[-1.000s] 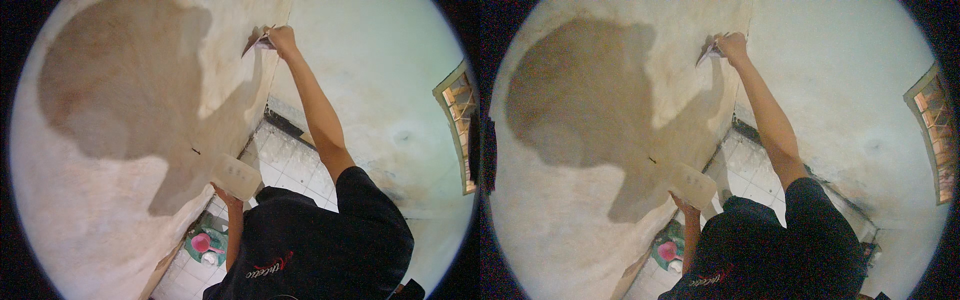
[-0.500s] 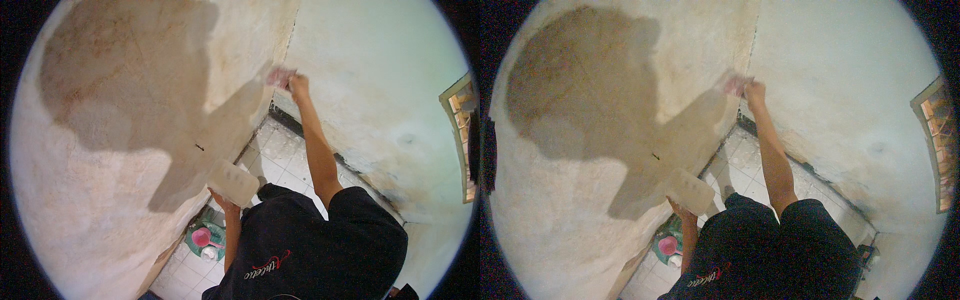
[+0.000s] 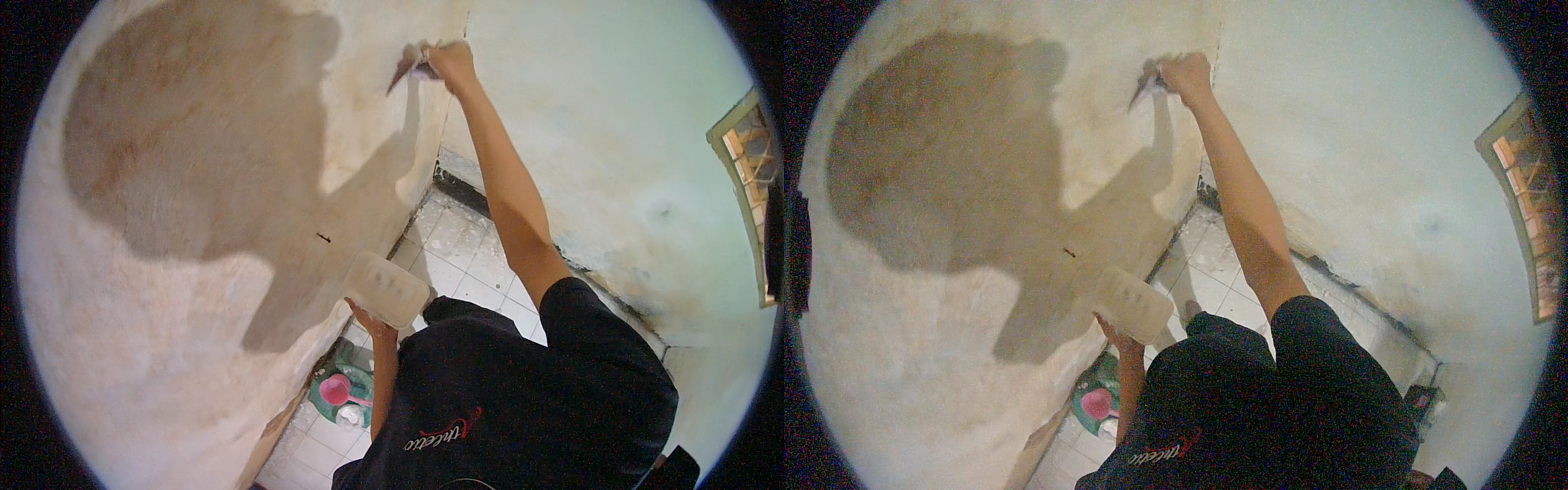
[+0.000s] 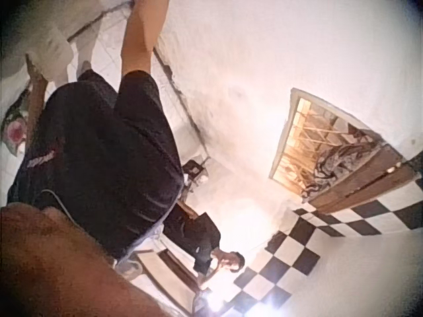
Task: The person applies plaster to a wall using a putty knife, repeatedly scooping material from a container and smoothing it onto the surface.
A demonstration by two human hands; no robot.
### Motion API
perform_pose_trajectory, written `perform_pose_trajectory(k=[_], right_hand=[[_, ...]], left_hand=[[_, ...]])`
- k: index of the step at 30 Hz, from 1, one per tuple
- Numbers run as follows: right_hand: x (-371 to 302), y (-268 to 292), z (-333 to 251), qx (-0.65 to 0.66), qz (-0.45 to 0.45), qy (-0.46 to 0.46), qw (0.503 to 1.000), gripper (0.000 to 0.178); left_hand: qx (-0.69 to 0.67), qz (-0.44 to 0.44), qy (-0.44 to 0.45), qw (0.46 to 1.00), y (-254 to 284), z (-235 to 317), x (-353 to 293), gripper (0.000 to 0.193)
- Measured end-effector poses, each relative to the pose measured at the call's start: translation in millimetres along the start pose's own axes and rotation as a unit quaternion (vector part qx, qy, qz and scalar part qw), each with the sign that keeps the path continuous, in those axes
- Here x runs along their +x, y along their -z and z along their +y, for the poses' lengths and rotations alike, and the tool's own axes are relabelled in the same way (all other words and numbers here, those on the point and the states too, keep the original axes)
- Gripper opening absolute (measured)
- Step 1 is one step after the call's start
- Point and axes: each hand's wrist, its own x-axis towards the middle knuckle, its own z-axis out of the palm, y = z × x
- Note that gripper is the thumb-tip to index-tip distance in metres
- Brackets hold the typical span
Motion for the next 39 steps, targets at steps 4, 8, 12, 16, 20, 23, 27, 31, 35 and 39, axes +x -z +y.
perform_pose_trajectory(k=[4,8,12,16,20,23,27,31,35,39], right_hand=[[33,44,-62,0.073,-0.019,0.022,0.997,0.02],[44,87,-77,0.173,0.009,-0.035,0.984,0.026],[35,109,14,0.249,0.004,0.093,0.964,0.019],[-39,67,83,0.447,-0.039,-0.161,0.879,0.017],[-56,-33,241,0.207,-0.04,-0.263,0.941,0.025],[-29,-16,376,0.104,0.098,-0.281,0.949,0.028],[-79,-101,308,0.166,-0.027,-0.35,0.922,0.024],[-52,-100,234,0.065,-0.039,-0.259,0.963,0.02],[-15,-69,131,0.008,-0.064,-0.178,0.982,0.04],[65,-4,68,-0.139,-0.01,0.017,0.99,0.045]], left_hand=[[-0.018,0.005,0.022,1.0,-23,3,-6,0.062],[0.203,-0.011,-0.046,0.978,-17,7,-9,0.062],[0.501,-0.016,-0.149,0.852,-8,6,-6,0.062],[0.027,0.032,-0.022,0.999,-11,19,-12,0.061],[0.391,0.03,-0.161,0.906,14,18,-15,0.061],[-0.037,-0.038,0.045,0.998,-40,-2,15,0.063],[0.131,0.029,-0.072,0.988,-18,11,-11,0.064],[0.026,0.062,-0.036,0.997,-18,3,-1,0.063],[-0.017,0.048,-0.015,0.999,-16,2,3,0.062],[-0.012,0.026,-0.001,1.0,-29,-11,27,0.062]])
